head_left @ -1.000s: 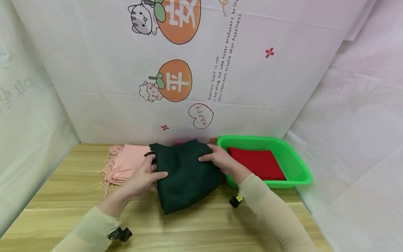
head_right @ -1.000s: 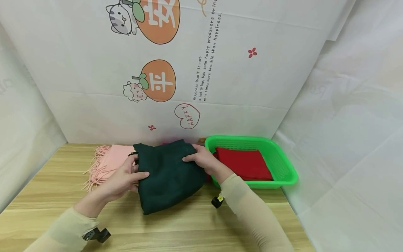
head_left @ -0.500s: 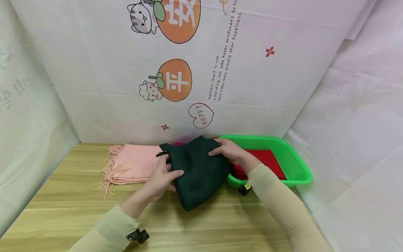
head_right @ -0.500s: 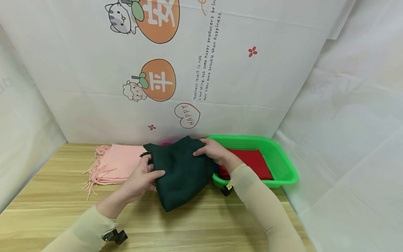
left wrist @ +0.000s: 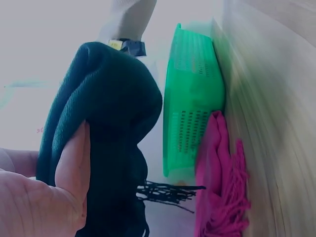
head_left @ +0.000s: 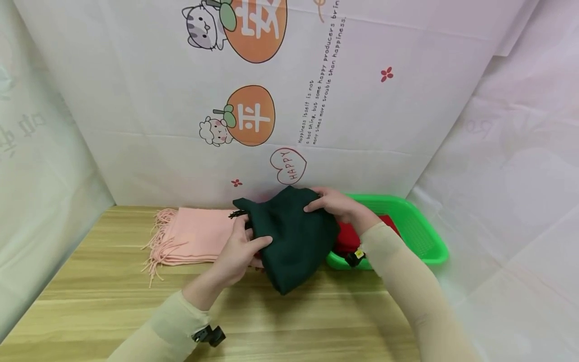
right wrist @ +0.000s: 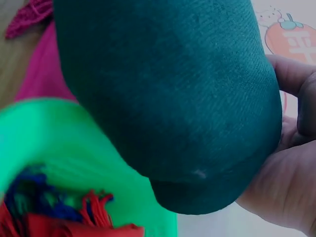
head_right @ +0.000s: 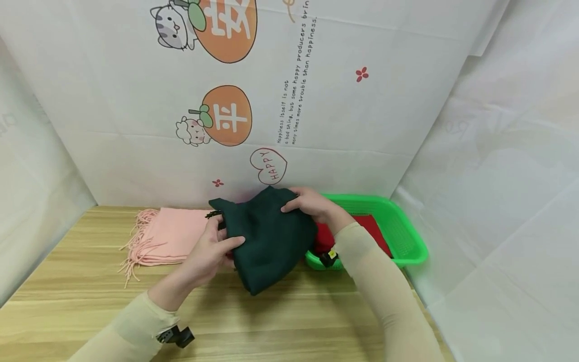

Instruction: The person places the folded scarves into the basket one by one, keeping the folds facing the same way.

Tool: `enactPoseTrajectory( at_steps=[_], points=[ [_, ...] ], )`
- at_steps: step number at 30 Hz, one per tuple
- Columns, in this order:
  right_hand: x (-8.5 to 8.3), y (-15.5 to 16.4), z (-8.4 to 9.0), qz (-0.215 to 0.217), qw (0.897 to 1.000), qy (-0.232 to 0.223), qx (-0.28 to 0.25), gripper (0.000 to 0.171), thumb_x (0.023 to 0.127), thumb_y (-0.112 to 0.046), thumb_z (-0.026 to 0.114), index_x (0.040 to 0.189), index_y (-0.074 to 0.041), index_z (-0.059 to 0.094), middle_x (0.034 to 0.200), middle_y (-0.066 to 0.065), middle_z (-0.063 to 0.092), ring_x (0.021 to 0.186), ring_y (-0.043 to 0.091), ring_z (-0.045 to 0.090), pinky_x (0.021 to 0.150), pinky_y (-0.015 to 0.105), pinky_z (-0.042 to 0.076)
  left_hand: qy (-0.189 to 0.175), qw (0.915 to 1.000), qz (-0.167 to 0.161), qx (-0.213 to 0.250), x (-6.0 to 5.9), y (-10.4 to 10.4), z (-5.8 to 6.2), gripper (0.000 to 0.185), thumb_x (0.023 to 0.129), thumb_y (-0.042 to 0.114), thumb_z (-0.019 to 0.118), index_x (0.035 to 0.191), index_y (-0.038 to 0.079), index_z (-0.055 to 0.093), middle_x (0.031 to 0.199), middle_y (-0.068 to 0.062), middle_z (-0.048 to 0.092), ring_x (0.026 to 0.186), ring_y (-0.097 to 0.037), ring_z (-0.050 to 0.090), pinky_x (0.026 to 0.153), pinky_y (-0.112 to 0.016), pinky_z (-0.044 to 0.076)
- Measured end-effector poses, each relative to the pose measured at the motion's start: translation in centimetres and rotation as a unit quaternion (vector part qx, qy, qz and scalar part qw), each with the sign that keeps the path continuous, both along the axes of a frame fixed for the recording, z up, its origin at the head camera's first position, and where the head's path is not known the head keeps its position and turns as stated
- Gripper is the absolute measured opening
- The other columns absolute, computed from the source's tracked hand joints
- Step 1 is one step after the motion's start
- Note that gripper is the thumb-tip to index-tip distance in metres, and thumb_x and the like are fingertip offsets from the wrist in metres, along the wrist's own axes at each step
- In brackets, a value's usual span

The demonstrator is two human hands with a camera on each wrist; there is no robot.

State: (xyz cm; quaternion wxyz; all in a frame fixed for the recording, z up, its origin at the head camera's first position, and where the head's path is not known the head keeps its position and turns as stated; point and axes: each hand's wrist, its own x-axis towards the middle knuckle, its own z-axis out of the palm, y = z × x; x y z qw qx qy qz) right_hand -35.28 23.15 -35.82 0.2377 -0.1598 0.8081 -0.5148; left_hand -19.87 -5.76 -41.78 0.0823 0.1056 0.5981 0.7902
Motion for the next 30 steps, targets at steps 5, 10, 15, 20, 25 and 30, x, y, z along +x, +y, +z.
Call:
enactPoseTrajectory(
  at_steps=[5,10,15,20,25,30],
  points=[
    [-1.1,1.2,0.6,0.004,0.999,0.024,0.038,0.050,0.099,-0.018,0.080,0.147,-0.012,0.069,0.149,0.012,0.065,0.127,0.034,0.066,0.113,0.052,0.054,0.004,0.9997,0.010,0.023,-0.4,2.1,0.0,0.076,0.108,0.002,0.067,0.163,0.007,0.016,0.153,-0.034,0.054,0.115,-0.043,0.076,0.075,-0.055,0.068],
    [-2.0,2.8,0.5,0.015,0.996,0.050,0.073,0.050,0.099,-0.017,0.080,0.147,-0.012,0.069,0.147,0.012,0.066,0.127,0.034,0.066,0.114,0.054,0.053,0.000,0.9990,0.001,0.045,-0.8,4.5,-0.6,0.074,0.108,0.003,0.067,0.162,0.009,0.017,0.153,-0.033,0.054,0.120,-0.044,0.073,0.076,-0.056,0.067],
    [-3.1,4.3,0.1,0.019,0.992,0.064,0.106,0.048,0.098,-0.018,0.080,0.145,-0.010,0.070,0.142,0.014,0.068,0.122,0.034,0.067,0.112,0.053,0.053,-0.005,0.9992,0.001,0.040,-1.0,6.8,-1.6,0.076,0.109,0.007,0.068,0.163,0.009,0.014,0.150,-0.032,0.056,0.113,-0.041,0.076,0.072,-0.050,0.069],
    [-3.7,5.8,-0.2,0.023,0.989,0.070,0.130,0.050,0.098,-0.018,0.080,0.146,-0.008,0.070,0.143,0.017,0.067,0.121,0.035,0.067,0.112,0.054,0.053,-0.021,0.9980,0.000,0.060,-0.9,9.1,-2.3,0.077,0.109,0.007,0.068,0.164,0.009,0.013,0.150,-0.032,0.055,0.109,-0.043,0.078,0.075,-0.051,0.068],
    [-4.2,6.8,-0.4,0.023,0.985,0.074,0.151,0.047,0.099,-0.018,0.079,0.143,-0.007,0.071,0.139,0.016,0.068,0.120,0.036,0.065,0.111,0.055,0.052,-0.027,0.9961,-0.002,0.084,-0.8,11.2,-2.6,0.077,0.110,0.006,0.066,0.164,0.011,0.013,0.153,-0.032,0.051,0.112,-0.047,0.076,0.082,-0.057,0.067],
    [-4.7,7.5,-0.4,0.032,0.978,0.096,0.180,0.039,0.100,-0.019,0.079,0.137,-0.008,0.074,0.134,0.014,0.071,0.117,0.035,0.065,0.110,0.055,0.052,-0.042,0.9942,0.011,0.099,-0.8,13.1,-3.0,0.078,0.111,0.007,0.066,0.166,0.013,0.012,0.158,-0.031,0.046,0.115,-0.047,0.076,0.084,-0.058,0.066]
  ],
)
